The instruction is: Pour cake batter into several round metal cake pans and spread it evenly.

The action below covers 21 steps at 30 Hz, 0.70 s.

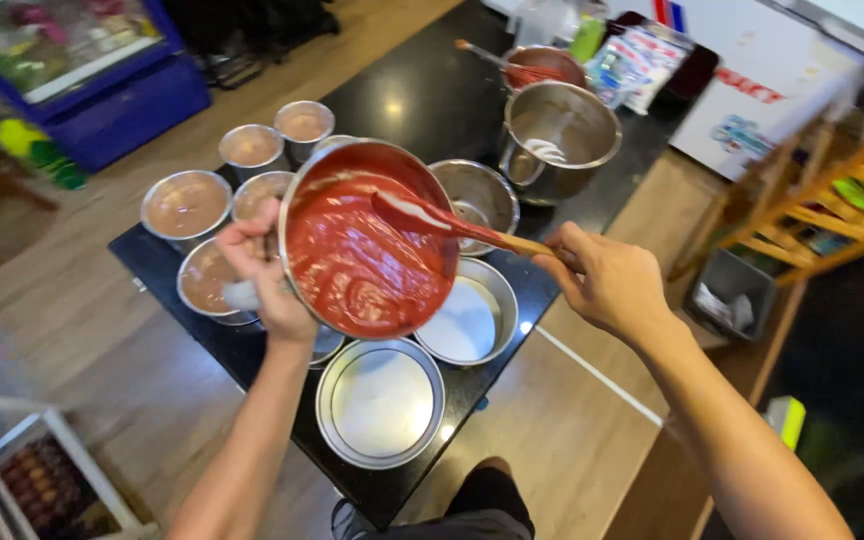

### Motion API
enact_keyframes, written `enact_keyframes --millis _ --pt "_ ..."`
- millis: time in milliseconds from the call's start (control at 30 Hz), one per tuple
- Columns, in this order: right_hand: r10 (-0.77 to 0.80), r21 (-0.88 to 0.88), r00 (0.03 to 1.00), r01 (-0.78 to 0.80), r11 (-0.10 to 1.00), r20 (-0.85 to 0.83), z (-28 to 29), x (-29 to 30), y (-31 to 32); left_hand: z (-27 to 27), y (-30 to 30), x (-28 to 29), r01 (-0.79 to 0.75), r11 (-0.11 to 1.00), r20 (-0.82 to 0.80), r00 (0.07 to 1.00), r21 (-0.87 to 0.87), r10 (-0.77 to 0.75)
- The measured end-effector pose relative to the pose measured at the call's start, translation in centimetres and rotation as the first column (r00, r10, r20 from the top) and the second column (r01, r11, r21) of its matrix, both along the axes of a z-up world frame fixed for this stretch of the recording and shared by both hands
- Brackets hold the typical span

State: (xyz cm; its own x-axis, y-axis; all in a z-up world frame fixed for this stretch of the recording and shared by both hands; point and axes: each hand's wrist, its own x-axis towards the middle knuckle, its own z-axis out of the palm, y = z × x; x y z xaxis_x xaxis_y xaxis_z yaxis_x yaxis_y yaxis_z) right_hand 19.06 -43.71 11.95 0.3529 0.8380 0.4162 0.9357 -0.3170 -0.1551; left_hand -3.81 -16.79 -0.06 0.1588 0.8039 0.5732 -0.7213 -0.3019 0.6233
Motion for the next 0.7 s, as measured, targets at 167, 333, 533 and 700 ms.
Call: enact_keyframes --millis 167,333,533,700 --pt "0.295 0.069 0.946 -0.306 0.949 0.136 0.9 5.4 2.9 -0.6 -2.7 0.5 -0.153 0.983 -0.102 0.981 0.105 0.164" --pt "0.513 0.022 0.796 -0.547 0.837 0.321 1.6 10.8 5.1 -1.9 -6.8 2.6 -0.292 0.938 -0.097 0.945 0.187 0.314" --pt "0.53 0.006 0.781 -0.563 0.826 0.329 -0.1 14.2 6.0 -2.4 -9.0 3.8 -0.314 0.942 -0.146 0.933 0.122 0.33" --pt "0.555 0.024 0.801 -0.574 0.819 0.225 -1.8 15.0 6.2 -1.6 -9.6 5.1 -0.331 0.93 -0.17 0.919 0.161 0.356"
